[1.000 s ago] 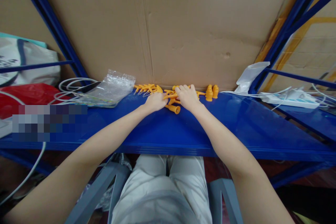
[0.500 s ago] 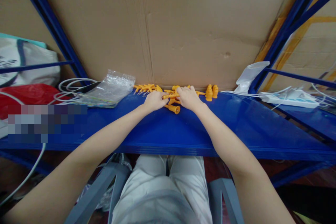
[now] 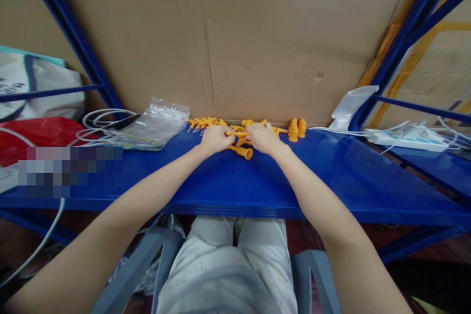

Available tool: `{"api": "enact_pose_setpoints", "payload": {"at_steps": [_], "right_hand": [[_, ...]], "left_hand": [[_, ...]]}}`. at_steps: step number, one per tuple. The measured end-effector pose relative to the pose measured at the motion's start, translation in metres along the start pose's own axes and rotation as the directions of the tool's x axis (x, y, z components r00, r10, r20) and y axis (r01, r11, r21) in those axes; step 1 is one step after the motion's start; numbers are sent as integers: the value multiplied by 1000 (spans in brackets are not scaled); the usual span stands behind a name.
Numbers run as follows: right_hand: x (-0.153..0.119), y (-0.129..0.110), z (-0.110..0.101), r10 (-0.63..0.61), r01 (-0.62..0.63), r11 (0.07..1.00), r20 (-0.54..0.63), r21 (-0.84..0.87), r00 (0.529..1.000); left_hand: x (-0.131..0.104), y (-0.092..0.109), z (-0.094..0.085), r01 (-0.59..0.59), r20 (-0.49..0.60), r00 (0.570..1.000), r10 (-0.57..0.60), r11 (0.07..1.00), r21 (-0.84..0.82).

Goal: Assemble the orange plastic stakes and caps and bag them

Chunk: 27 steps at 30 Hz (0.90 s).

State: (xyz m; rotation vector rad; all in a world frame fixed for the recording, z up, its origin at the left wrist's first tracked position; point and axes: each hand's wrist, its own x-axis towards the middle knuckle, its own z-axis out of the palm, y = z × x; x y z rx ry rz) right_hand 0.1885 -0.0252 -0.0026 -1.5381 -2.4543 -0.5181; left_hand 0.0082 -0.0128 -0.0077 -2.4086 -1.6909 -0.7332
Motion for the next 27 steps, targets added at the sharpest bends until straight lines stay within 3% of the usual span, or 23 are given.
{"api": "enact_pose_setpoints", "payload": {"at_steps": [6,10,15,21,27], "right_hand": [[1,0,0,5,-5,1000,-13,-31,1000],[1,-1,0,-5,5,1000,-36,-23,999],[1,0,0,-10,9,1000,-58,-11,998],[1,11,5,10,-8,1000,-89,25,996],[2,18,6,49,-44,997,-70,68,996]], "left_hand": [[3,-1,2,28,-7,1000,-28,996,-82],[8,-1,4,102,2,994,-105,963,-251],[8,2,1,293,187,956,-225,763,-576],[7,-2,3,338,310,938,-153,593,-731],[5,1,2,322,308,943,-125,567,-758]]}}
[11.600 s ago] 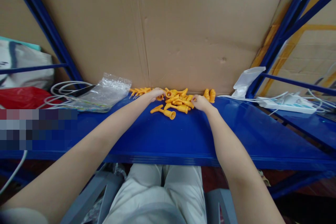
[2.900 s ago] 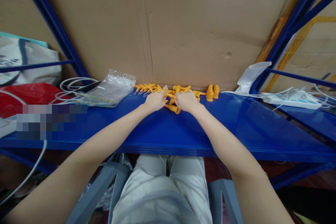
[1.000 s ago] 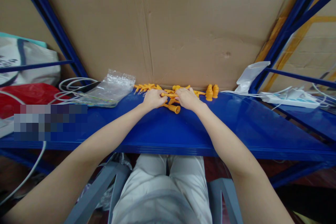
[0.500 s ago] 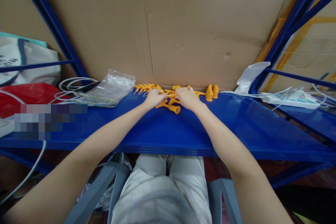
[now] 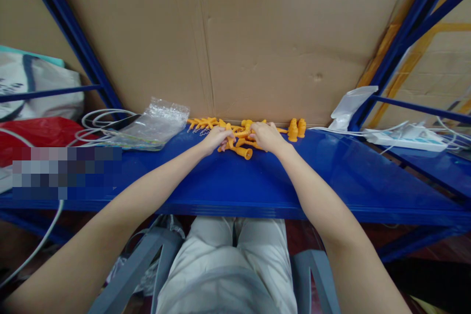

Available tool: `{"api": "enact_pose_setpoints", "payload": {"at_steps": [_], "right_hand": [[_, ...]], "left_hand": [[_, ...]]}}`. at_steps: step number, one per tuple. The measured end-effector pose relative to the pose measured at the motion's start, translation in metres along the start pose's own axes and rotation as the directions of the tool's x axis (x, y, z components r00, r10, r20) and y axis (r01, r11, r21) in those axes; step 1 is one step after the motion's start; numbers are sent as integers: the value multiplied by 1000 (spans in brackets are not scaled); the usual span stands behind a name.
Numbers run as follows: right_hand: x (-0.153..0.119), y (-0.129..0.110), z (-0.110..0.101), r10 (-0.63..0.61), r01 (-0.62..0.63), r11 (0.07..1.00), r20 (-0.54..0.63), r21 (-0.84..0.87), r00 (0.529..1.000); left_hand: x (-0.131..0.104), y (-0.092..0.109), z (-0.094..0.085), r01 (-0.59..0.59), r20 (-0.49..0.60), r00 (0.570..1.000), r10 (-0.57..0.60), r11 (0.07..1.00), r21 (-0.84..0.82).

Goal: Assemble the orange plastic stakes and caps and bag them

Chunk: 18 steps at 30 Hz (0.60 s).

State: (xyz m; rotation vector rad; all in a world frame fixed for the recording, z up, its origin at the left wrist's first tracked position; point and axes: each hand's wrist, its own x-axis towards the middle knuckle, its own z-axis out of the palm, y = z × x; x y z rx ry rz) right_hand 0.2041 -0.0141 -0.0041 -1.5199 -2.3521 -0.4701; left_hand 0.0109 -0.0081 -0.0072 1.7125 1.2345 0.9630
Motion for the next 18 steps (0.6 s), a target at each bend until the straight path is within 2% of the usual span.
{"api": "enact_pose_setpoints", "payload": {"at_steps": [9,18], "right_hand": [[4,31,11,4,-14,987,62,162,998],[-2,65,2,224,-233,962,70,144,972]], "left_hand": [[-3,4,5,-36,16,999,36,999,-20],[-2,3,5,-21,-31,999,19,997,-70]]}}
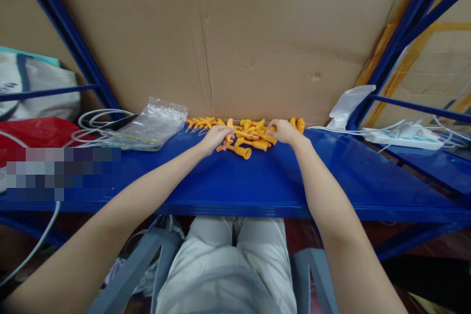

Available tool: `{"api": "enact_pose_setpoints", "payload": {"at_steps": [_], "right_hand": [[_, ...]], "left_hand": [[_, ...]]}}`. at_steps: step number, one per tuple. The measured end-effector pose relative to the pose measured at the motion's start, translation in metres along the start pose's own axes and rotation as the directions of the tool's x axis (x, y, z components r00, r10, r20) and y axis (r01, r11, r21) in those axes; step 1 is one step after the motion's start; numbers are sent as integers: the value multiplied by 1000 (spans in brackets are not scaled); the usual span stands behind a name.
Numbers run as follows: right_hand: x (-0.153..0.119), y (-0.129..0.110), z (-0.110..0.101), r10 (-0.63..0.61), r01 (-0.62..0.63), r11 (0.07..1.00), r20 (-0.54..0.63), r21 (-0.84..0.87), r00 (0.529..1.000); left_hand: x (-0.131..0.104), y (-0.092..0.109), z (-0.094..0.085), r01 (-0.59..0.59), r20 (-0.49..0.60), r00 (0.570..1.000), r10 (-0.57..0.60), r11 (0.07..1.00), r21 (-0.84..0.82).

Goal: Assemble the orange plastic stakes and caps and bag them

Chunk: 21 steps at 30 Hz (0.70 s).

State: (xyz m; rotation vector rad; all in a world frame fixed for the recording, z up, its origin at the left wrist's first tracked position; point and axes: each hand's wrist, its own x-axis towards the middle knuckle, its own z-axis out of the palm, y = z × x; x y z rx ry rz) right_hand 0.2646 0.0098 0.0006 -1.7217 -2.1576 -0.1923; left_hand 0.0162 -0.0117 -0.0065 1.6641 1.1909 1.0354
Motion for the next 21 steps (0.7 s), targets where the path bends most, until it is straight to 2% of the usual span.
{"api": "enact_pose_setpoints", "payload": {"at_steps": [9,14,21], "right_hand": [[-3,40,-12,211,-208,972,17,-107,977],[-8,58,-14,364,-360,920,0,-156,931],[-15,70,-7,453,-457,881,-58,-122,889]], "left_hand": [[-2,2,0,8,-10,1000,-8,999,-38],[-2,3,1,11,-7,1000,-11,999,-46],[-2,2,1,1,-4,1000,-1,998,-65]]}}
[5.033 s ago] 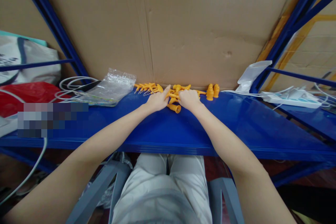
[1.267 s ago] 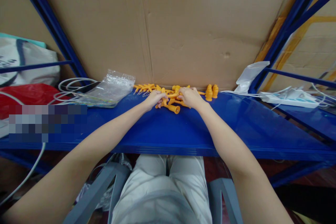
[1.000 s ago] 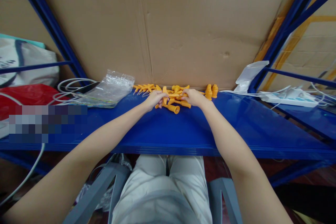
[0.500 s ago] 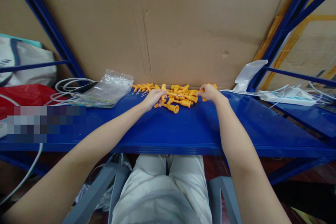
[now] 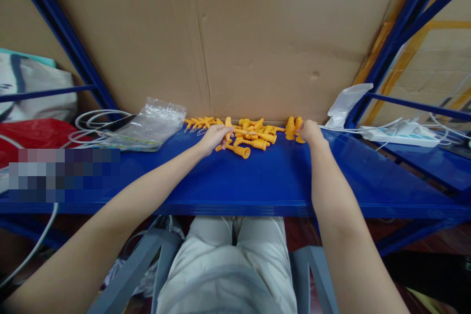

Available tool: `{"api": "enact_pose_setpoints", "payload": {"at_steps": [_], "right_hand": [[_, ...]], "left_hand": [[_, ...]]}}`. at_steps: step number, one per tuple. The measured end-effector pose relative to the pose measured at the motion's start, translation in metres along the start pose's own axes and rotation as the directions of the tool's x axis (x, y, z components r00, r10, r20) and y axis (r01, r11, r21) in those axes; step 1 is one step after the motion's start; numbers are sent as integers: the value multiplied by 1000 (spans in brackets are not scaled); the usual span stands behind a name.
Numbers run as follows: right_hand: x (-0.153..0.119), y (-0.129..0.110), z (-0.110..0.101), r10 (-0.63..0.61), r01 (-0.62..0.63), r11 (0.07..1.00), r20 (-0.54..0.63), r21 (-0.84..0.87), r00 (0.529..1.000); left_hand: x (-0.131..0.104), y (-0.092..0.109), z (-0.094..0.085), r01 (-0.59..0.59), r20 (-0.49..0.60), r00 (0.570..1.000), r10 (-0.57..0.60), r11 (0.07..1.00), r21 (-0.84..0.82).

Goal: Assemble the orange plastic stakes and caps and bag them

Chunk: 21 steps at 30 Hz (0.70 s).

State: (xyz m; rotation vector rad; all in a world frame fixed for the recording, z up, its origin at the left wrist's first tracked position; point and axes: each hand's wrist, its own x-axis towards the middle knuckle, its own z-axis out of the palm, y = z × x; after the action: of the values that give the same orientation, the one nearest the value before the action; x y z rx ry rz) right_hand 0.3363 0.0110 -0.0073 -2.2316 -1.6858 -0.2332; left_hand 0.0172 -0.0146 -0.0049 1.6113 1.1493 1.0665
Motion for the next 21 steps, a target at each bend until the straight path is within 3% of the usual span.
{"api": "enact_pose_setpoints", "payload": {"at_steps": [6,14,21], "right_hand": [[6,12,14,65,-55,991,-79,118,995],[3,19,25,68,-70,992,17,106,998],[6,18,30,69,-69,991,2,117,998]], "left_hand": [[0,0,1,-4,-7,1000,4,1000,-2],[2,1,-1,-58,-71,996,57,998,-11],[6,-2,-2,-140,-164,978,130,989,-51]]}}
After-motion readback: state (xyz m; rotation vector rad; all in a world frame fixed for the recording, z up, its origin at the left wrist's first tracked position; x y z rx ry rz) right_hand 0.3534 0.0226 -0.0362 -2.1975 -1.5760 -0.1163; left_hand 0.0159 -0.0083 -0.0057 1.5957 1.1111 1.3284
